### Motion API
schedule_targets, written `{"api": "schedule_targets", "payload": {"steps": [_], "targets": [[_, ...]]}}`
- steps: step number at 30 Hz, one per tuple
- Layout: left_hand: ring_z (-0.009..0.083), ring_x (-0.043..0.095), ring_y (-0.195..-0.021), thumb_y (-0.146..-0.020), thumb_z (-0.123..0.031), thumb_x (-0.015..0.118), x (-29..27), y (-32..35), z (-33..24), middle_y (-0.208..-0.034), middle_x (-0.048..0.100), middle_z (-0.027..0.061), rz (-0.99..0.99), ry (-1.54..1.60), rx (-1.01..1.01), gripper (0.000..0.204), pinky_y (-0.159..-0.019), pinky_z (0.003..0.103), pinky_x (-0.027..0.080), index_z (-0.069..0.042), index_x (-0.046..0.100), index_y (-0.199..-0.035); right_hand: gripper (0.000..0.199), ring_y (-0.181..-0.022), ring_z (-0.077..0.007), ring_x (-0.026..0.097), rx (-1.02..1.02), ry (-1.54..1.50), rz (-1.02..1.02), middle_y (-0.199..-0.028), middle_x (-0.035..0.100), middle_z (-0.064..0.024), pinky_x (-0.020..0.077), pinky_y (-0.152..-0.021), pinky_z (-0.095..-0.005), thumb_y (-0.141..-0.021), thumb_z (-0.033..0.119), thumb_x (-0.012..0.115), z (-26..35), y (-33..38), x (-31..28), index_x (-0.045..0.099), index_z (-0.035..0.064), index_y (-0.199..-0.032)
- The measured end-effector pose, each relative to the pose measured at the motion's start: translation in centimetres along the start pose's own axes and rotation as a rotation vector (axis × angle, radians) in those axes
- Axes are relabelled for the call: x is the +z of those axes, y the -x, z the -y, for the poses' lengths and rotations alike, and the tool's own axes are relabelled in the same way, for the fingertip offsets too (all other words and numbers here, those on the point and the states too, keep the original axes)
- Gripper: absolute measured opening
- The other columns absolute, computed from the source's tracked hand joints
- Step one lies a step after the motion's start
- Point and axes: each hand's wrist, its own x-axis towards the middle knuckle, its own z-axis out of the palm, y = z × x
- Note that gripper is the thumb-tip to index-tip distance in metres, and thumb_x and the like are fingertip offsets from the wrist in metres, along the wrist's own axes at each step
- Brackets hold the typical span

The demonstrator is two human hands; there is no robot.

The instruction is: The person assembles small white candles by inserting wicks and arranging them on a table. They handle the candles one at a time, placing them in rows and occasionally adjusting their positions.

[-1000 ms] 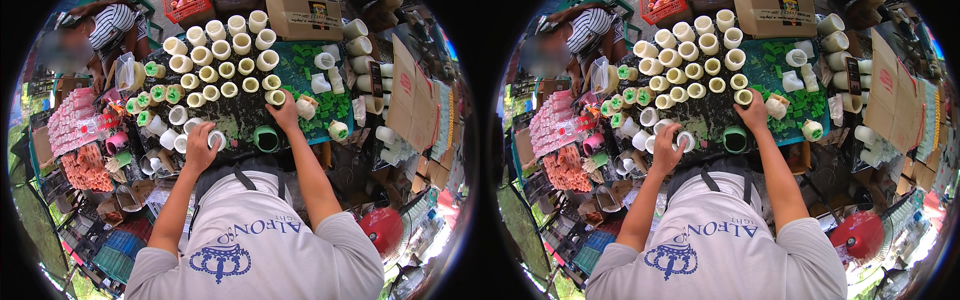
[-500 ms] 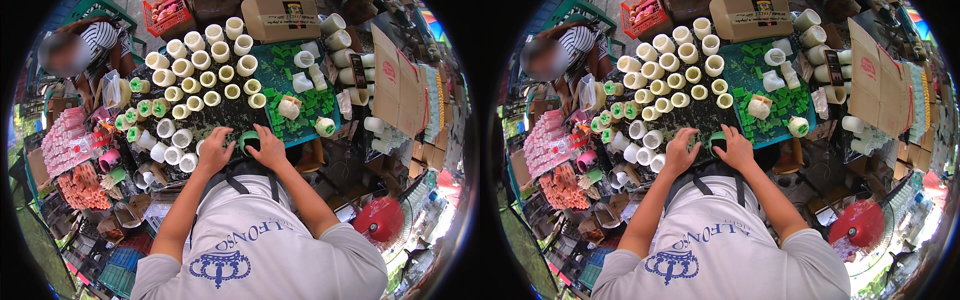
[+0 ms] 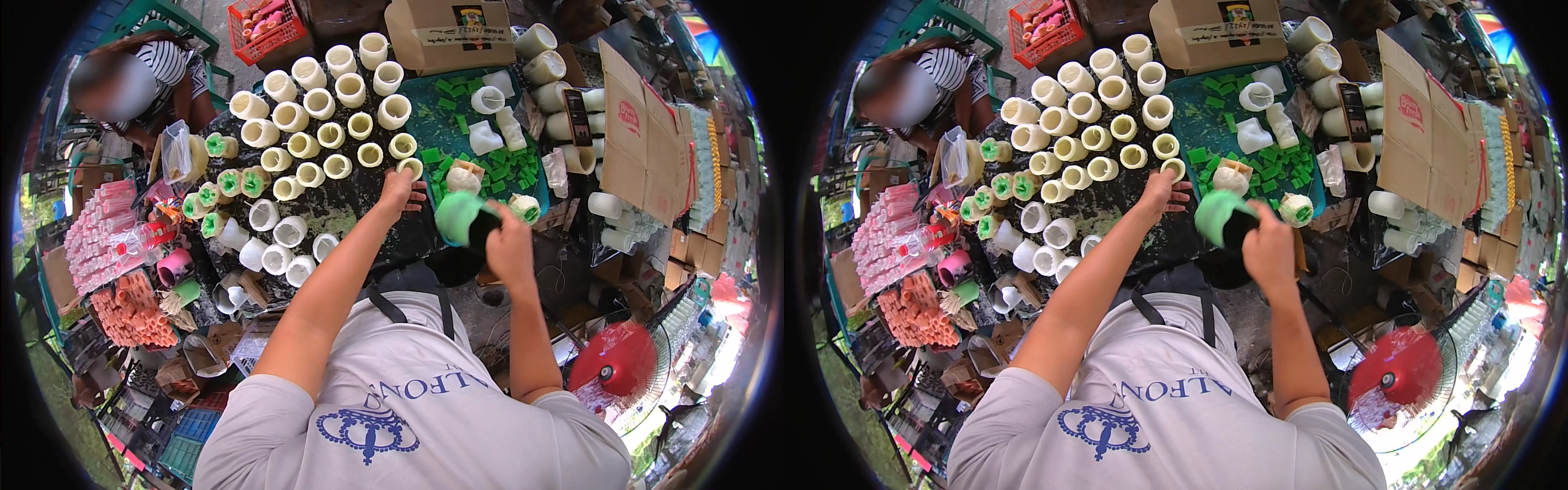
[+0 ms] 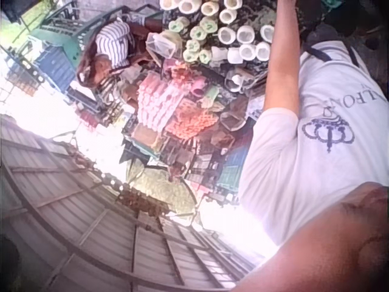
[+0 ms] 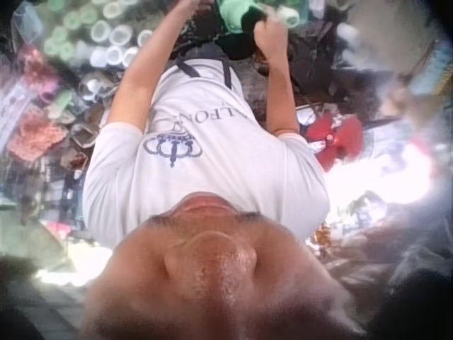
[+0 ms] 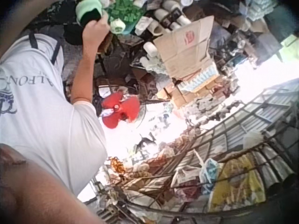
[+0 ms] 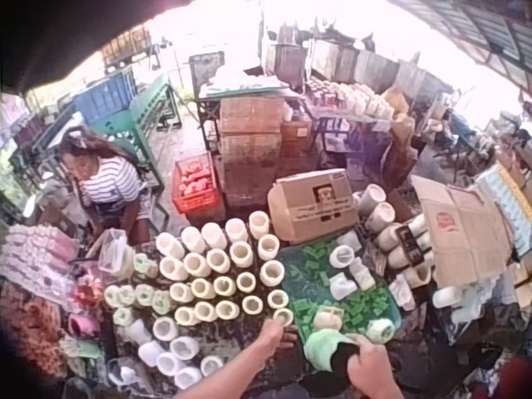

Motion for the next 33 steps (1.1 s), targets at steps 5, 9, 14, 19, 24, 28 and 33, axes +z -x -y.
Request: {"api": "schedule_targets", "payload": {"steps": [5, 9, 14, 19, 24, 28, 33], "targets": [[0.0209, 0.069, -0.076, -0.104, -0.03, 0.044, 0.2, 1.7, -0.3, -0.112, 0.077, 0.0109, -0.04, -0.131, 0.029, 0.044, -0.07, 0.047, 0.057, -0.01, 0.048, -0.142, 0.041, -0.101, -0.0527, 0.073, -0.105, 0.043, -0.188, -0.101, 0.075, -0.0342, 0.057, -0.091, -0.0582, -0.09, 0.005, 0.058, 0.0, -11.3, 1.1, 0.075, -0.0013, -0.127], [0.0175, 0.066, -0.083, -0.104, -0.035, 0.046, 0.8, 2.1, -0.7, -0.113, 0.074, 0.0045, -0.073, -0.224, -0.044, 0.044, -0.077, 0.045, 0.053, -0.014, 0.053, -0.142, 0.031, -0.1, -0.0521, 0.074, -0.099, 0.236, -0.105, -0.103, 0.077, -0.0332, 0.0586, -0.093, -0.0591, -0.093, 0.018, 0.063, -2.7, -21.7, 7.3, 0.08, -0.0021, -0.108], [0.0179, 0.066, -0.083, -0.103, -0.043, 0.053, 0.1, 2.4, -0.9, -0.114, 0.074, 0.0044, -0.095, -0.178, -0.061, 0.049, -0.078, 0.045, 0.054, -0.012, 0.054, -0.142, 0.039, -0.107, -0.0524, 0.075, 0.055, 0.278, -0.076, -0.107, 0.079, -0.0307, 0.0591, -0.098, -0.0572, -0.095, 0.033, 0.066, -2.3, -26.1, 12.4, 0.079, -0.0009, -0.108], [0.0255, 0.073, -0.091, -0.101, -0.053, 0.065, -0.3, 3.1, -0.9, -0.122, 0.074, 0.0125, -0.015, -0.204, -0.011, 0.068, -0.086, 0.055, 0.056, -0.005, 0.047, -0.146, 0.069, -0.123, -0.0435, 0.073, 0.098, 0.257, -0.07, -0.126, 0.078, -0.0246, 0.0568, -0.103, -0.0548, -0.099, 0.062, 0.068, -2.8, -23.0, 9.2, 0.071, 0.0063, -0.14], [0.0167, 0.07, -0.082, -0.103, -0.047, 0.073, -1.5, 7.2, -0.2, -0.122, 0.075, 0.0112, -0.018, -0.179, 0.117, 0.081, -0.078, 0.041, 0.056, 0.0, 0.039, -0.161, 0.034, -0.083, -0.0358, 0.076, -0.1, -0.026, -0.099, -0.099, 0.08, -0.0153, 0.0585, -0.076, -0.0456, -0.103, 0.035, 0.075, 0.6, -11.3, 6.8, 0.075, 0.0033, -0.113], [0.0167, 0.072, -0.085, -0.107, -0.031, 0.072, -6.6, 12.0, 4.2, -0.121, 0.075, 0.0122, -0.037, -0.249, 0.349, 0.059, -0.077, 0.032, 0.058, 0.0, 0.053, -0.153, 0.03, -0.073, -0.0396, 0.073, -0.079, 0.076, 0.276, -0.077, 0.073, -0.0194, 0.0563, -0.07, -0.0489, -0.103, 0.029, 0.074, 0.9, -2.2, 9.1, 0.072, 0.0033, -0.089], [0.03, 0.078, -0.094, -0.103, -0.022, 0.07, -16.0, 19.3, 8.9, -0.118, 0.077, 0.0174, -0.402, -0.62, 0.692, 0.037, -0.085, 0.042, 0.061, 0.001, 0.067, -0.133, 0.049, -0.121, -0.0412, 0.069, -0.218, -0.05, 0.711, -0.129, 0.069, -0.0215, 0.0562, -0.101, -0.0484, -0.096, 0.009, 0.074, 0.3, 3.6, 14.9, 0.06, 0.0037, -0.143]]}}
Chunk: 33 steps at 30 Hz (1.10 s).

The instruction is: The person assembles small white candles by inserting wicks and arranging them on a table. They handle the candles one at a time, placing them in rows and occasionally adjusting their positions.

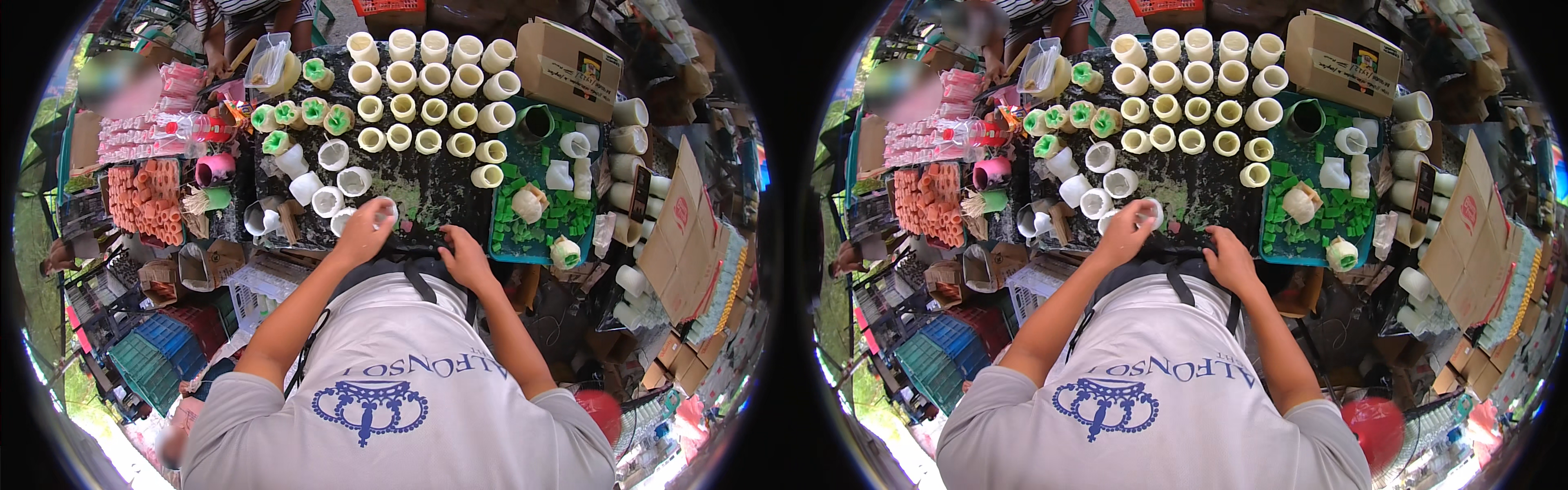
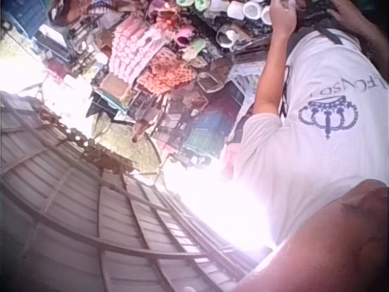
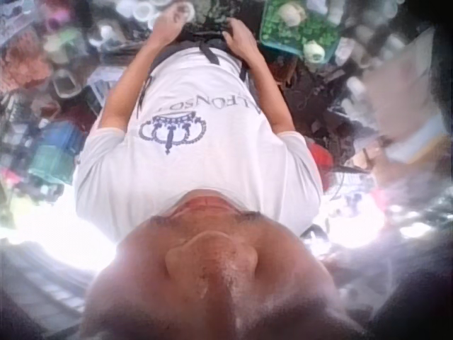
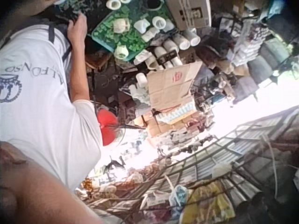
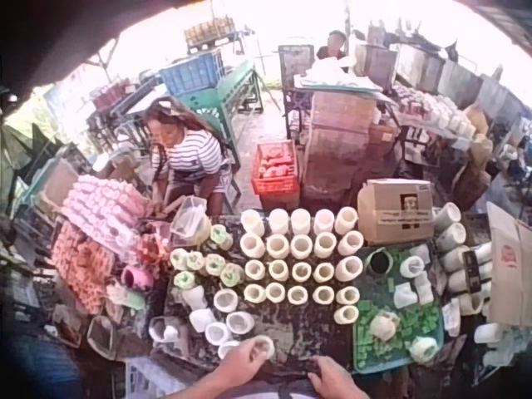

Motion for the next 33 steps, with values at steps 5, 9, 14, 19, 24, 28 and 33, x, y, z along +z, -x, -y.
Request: {"api": "schedule_targets", "payload": {"steps": [5, 9, 14, 19, 24, 28, 33], "targets": [[0.0366, 0.064, -0.126, -0.09, -0.02, 0.083, -4.2, 3.0, 2.6, -0.141, 0.066, 0.0159, -0.061, -0.534, 0.23, 0.056, -0.108, 0.05, 0.049, -0.008, 0.064, -0.141, 0.066, -0.145, -0.0443, 0.053, -0.303, 0.208, -0.246, -0.161, 0.049, -0.0268, 0.0459, -0.121, -0.0493, -0.096, 0.012, 0.076, -0.4, -6.4, 5.2, 0.049, 0.0009, -0.156], [0.0361, 0.055, -0.141, -0.085, -0.03, 0.089, -2.6, 1.0, 1.9, -0.152, 0.058, 0.0134, 0.075, -0.649, 0.556, 0.073, -0.12, 0.052, 0.041, -0.012, 0.058, -0.149, 0.075, -0.161, -0.0461, 0.035, -0.345, 0.299, -0.432, -0.174, 0.036, -0.0268, 0.031, -0.131, -0.057, -0.1, 0.029, 0.074, -2.5, -9.0, 8.3, 0.043, 0.0028, -0.163], [0.0346, 0.054, -0.144, -0.083, -0.039, 0.091, 0.0, -1.8, 5.4, -0.153, 0.057, 0.0124, 0.117, -0.858, 0.537, 0.08, -0.127, 0.057, 0.033, -0.018, 0.056, -0.152, 0.091, -0.168, -0.0435, 0.023, -0.045, 0.436, -0.617, -0.181, 0.024, -0.0256, 0.0209, -0.135, -0.0578, -0.104, 0.049, 0.066, -7.1, -6.8, 10.3, 0.03, 0.0001, -0.171], [0.0293, 0.064, -0.129, -0.081, -0.031, 0.092, -0.5, -2.4, 7.2, -0.135, 0.064, 0.0084, 0.174, -0.796, 0.508, 0.072, -0.121, 0.059, 0.036, -0.023, 0.062, -0.146, 0.101, -0.17, -0.0424, 0.016, 0.074, 0.465, -0.636, -0.183, 0.018, -0.0265, 0.0171, -0.137, -0.0551, -0.104, 0.058, 0.063, -6.3, -7.9, 12.2, 0.024, -0.0057, -0.172], [0.0306, 0.062, -0.128, -0.083, -0.022, 0.089, -3.6, -1.7, 6.5, -0.132, 0.063, 0.0091, 0.108, -0.623, 0.589, 0.067, -0.117, 0.049, 0.039, -0.021, 0.062, -0.144, 0.103, -0.17, -0.0424, 0.018, -0.029, 0.499, -0.557, -0.182, 0.02, -0.0277, 0.0189, -0.137, -0.0535, -0.103, 0.061, 0.063, -4.9, -9.3, 13.4, 0.026, -0.008, -0.171], [0.0327, 0.061, -0.13, -0.086, -0.021, 0.087, -4.7, -1.2, 5.6, -0.135, 0.064, 0.011, 0.012, -0.502, 0.554, 0.069, -0.115, 0.05, 0.039, -0.017, 0.058, -0.148, 0.103, -0.17, -0.0415, 0.019, -0.105, 0.488, -0.473, -0.181, 0.023, -0.0278, 0.0203, -0.137, -0.0536, -0.101, 0.058, 0.065, -3.3, -10.2, 14.6, 0.028, -0.0082, -0.17], [0.0376, 0.061, -0.131, -0.091, -0.021, 0.084, -5.0, -1.5, 4.0, -0.138, 0.065, 0.016, -0.048, -0.431, 0.499, 0.065, -0.114, 0.05, 0.04, -0.01, 0.057, -0.149, 0.094, -0.168, -0.0421, 0.026, -0.256, 0.418, -0.405, -0.18, 0.027, -0.0268, 0.0233, -0.137, -0.0521, -0.103, 0.048, 0.068, -2.5, -10.8, 15.1, 0.03, -0.0057, -0.17]]}}
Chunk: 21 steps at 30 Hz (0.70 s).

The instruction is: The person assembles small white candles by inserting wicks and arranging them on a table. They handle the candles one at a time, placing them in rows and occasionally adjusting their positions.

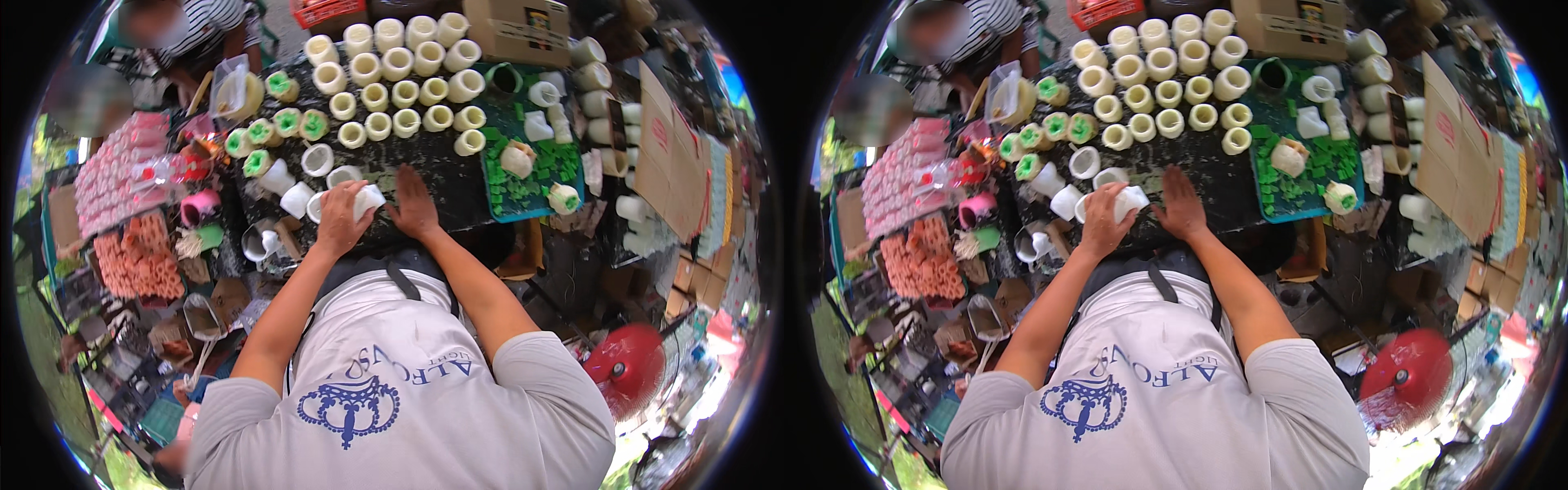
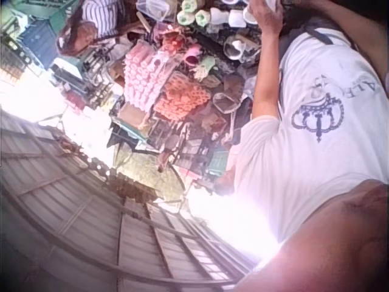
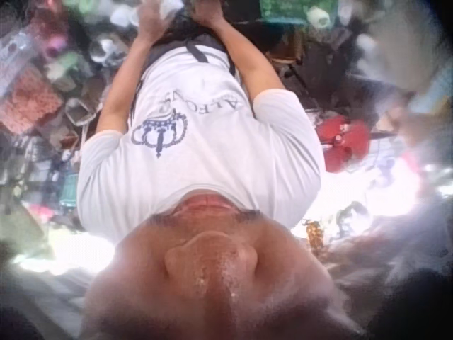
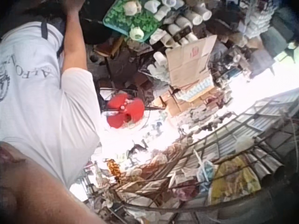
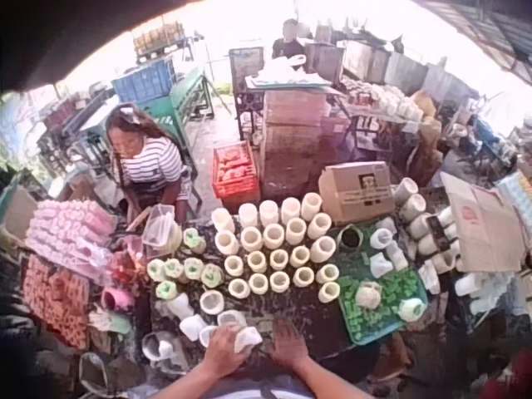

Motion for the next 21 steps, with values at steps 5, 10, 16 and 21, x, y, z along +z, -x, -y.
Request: {"api": "schedule_targets", "payload": {"steps": [5, 10, 16, 21], "targets": [[0.0399, 0.061, -0.133, -0.091, -0.02, 0.085, 0.2, -0.1, -0.1, -0.138, 0.067, 0.019, -0.021, -0.027, -0.006, 0.065, -0.114, 0.051, 0.042, -0.008, 0.058, -0.149, 0.089, -0.165, -0.0441, 0.029, -0.115, -0.081, 0.019, -0.178, 0.031, -0.0274, 0.0248, -0.136, -0.0527, -0.104, 0.044, 0.068, -1.6, -0.5, -3.2, 0.032, -0.0048, -0.169], [0.0385, 0.062, -0.131, -0.09, -0.022, 0.085, 0.5, -0.7, -0.6, -0.138, 0.067, 0.0181, -0.004, -0.024, 0.016, 0.064, -0.112, 0.05, 0.043, -0.007, 0.06, -0.148, 0.094, -0.168, -0.0433, 0.025, 0.319, -0.056, -0.245, -0.18, 0.026, -0.028, 0.0214, -0.137, -0.0548, -0.104, 0.047, 0.066, -1.8, -0.6, -2.6, 0.027, -0.0059, -0.171], [0.0384, 0.062, -0.132, -0.091, -0.026, 0.086, 1.3, -4.0, -3.1, -0.138, 0.067, 0.0165, 0.059, 0.087, 0.088, 0.062, -0.112, 0.05, 0.044, -0.01, 0.062, -0.146, 0.097, -0.169, -0.0398, 0.022, 0.181, 0.044, -0.021, -0.181, 0.023, -0.0274, 0.0216, -0.137, -0.0522, -0.102, 0.046, 0.069, 0.1, -1.2, 1.1, 0.025, -0.0043, -0.172], [0.0328, 0.064, -0.128, -0.086, -0.027, 0.086, 5.7, -9.3, -7.1, -0.133, 0.069, 0.0107, 0.103, 0.105, 0.196, 0.06, -0.108, 0.048, 0.046, -0.017, 0.067, -0.142, 0.058, -0.147, -0.0457, 0.055, 0.14, -0.124, -0.113, -0.15, 0.063, -0.0304, 0.0466, -0.117, -0.0551, -0.096, 0.029, 0.074, -1.0, 1.3, 4.6, 0.064, 0.0004, -0.145]]}}
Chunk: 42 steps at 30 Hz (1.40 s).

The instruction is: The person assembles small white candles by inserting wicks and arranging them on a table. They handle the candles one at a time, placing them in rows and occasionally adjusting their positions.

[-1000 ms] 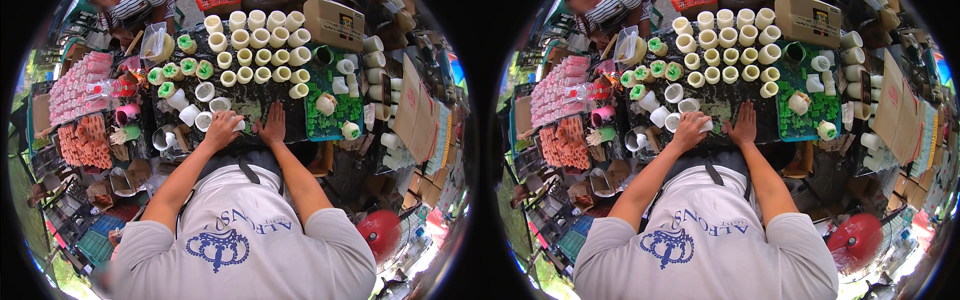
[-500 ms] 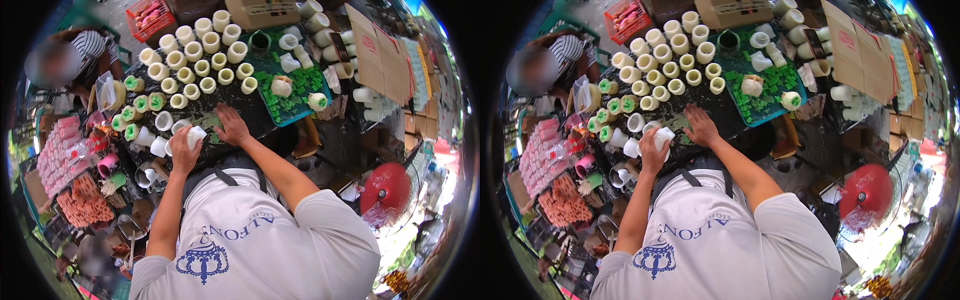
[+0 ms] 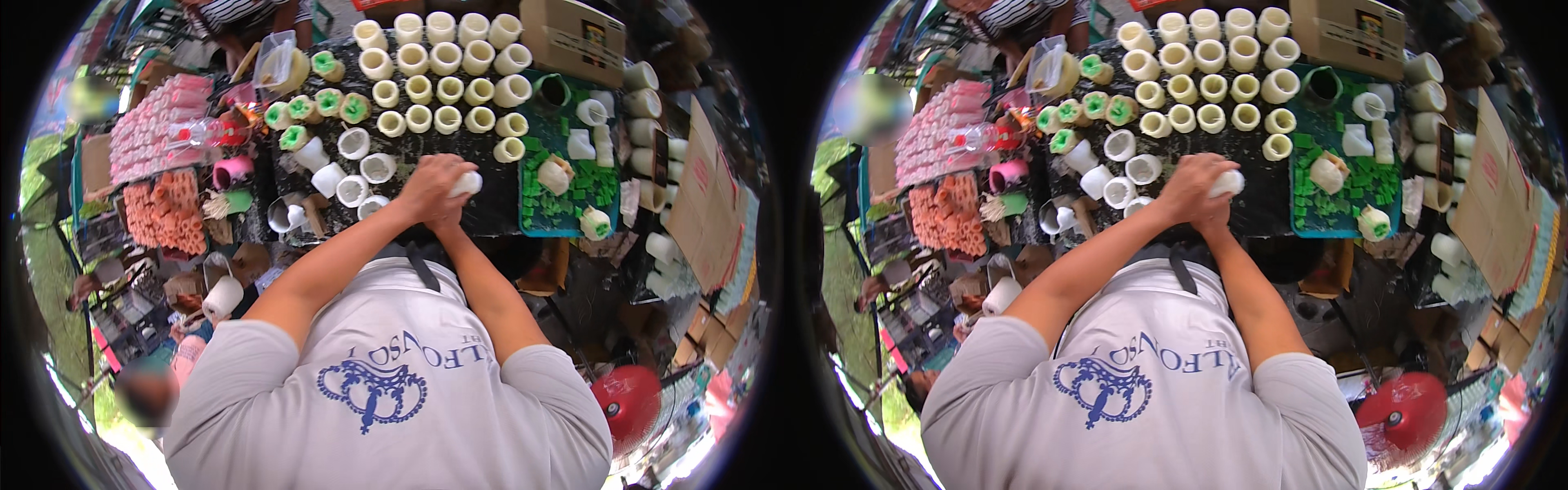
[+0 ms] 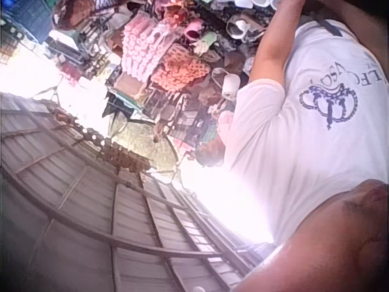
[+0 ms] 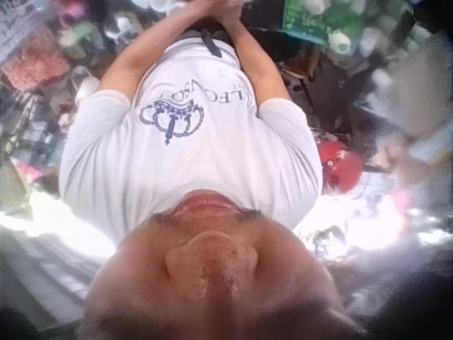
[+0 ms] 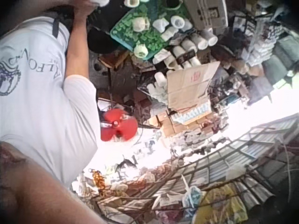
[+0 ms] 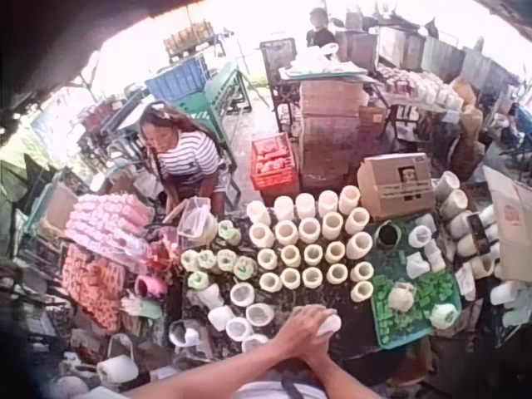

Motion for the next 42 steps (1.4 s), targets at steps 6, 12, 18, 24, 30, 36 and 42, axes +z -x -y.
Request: {"api": "schedule_targets", "payload": {"steps": [6, 12, 18, 24, 30, 36, 42], "targets": [[0.0299, 0.063, -0.123, -0.082, -0.028, 0.089, 6.3, -2.5, 0.4, -0.13, 0.065, 0.0089, 0.133, -0.237, -0.024, 0.063, -0.102, 0.047, 0.048, -0.02, 0.066, -0.14, 0.066, -0.146, -0.045, 0.053, -0.211, -0.059, 0.142, -0.153, 0.058, -0.0242, 0.042, -0.121, -0.0541, -0.098, 0.032, 0.075, -0.4, 0.8, -5.2, 0.055, 0.0055, -0.154], [0.0372, 0.06, -0.132, -0.083, -0.035, 0.09, 7.1, -2.7, 1.3, -0.142, 0.062, 0.0165, 0.216, -0.257, -0.179, 0.074, -0.108, 0.053, 0.05, -0.012, 0.062, -0.147, 0.048, -0.109, -0.039, 0.067, -0.088, 0.215, -0.008, -0.116, 0.067, -0.0201, 0.0528, -0.092, -0.0544, -0.094, 0.023, 0.076, -1.0, 3.5, -11.1, 0.064, 0.0015, -0.135], [0.0419, 0.061, -0.136, -0.084, -0.024, 0.086, 3.3, -1.9, 2.0, -0.148, 0.062, 0.0215, 0.077, -0.139, -0.065, 0.072, -0.114, 0.054, 0.048, -0.007, 0.061, -0.149, 0.026, -0.087, -0.0386, 0.071, -0.008, 0.104, 0.062, -0.092, 0.071, -0.0171, 0.0532, -0.077, -0.0532, -0.089, 0.027, 0.08, -1.0, 1.3, -10.2, 0.069, 0.0057, -0.1], [0.0456, 0.06, -0.129, -0.092, -0.012, 0.075, 1.8, 2.7, 2.5, -0.134, 0.064, 0.0241, 0.042, -0.117, -0.098, 0.051, -0.108, 0.055, 0.048, -0.002, 0.061, -0.141, 0.02, -0.097, -0.0335, 0.074, 0.201, 0.18, 0.094, -0.101, 0.075, -0.0159, 0.0557, -0.085, -0.0481, -0.084, 0.019, 0.072, 0.9, 1.0, -9.9, 0.074, 0.0046, -0.097], [0.0466, 0.067, -0.115, -0.094, -0.011, 0.073, 5.3, 6.3, 3.6, -0.131, 0.065, 0.0223, 0.312, -0.112, -0.166, 0.045, -0.096, 0.055, 0.055, -0.001, 0.063, -0.137, 0.025, -0.103, -0.0324, 0.075, 0.352, 0.247, 0.099, -0.106, 0.077, -0.015, 0.0578, -0.084, -0.0437, -0.086, 0.021, 0.074, 2.9, 0.6, -9.0, 0.075, 0.0037, -0.104], [0.0488, 0.073, -0.103, -0.1, -0.018, 0.067, 7.4, 4.8, 3.9, -0.13, 0.068, 0.0203, 0.445, -0.275, 0.0, 0.031, -0.082, 0.06, 0.059, -0.006, 0.067, -0.128, 0.023, -0.109, -0.0322, 0.074, 0.55, 0.128, 0.017, -0.112, 0.077, -0.0154, 0.0591, -0.087, -0.0466, -0.088, 0.019, 0.07, 2.0, 0.3, -6.1, 0.078, 0.0039, -0.104], [0.0433, 0.076, -0.099, -0.103, -0.025, 0.065, 7.0, 2.6, 3.6, -0.119, 0.074, 0.0149, 0.54, -0.447, 0.101, 0.032, -0.079, 0.056, 0.06, -0.01, 0.066, -0.132, 0.03, -0.109, -0.031, 0.072, 0.609, 0.126, -0.055, -0.113, 0.076, -0.0129, 0.0583, -0.087, -0.044, -0.082, 0.019, 0.078, 2.8, 0.1, -5.2, 0.076, 0.0035, -0.108]]}}
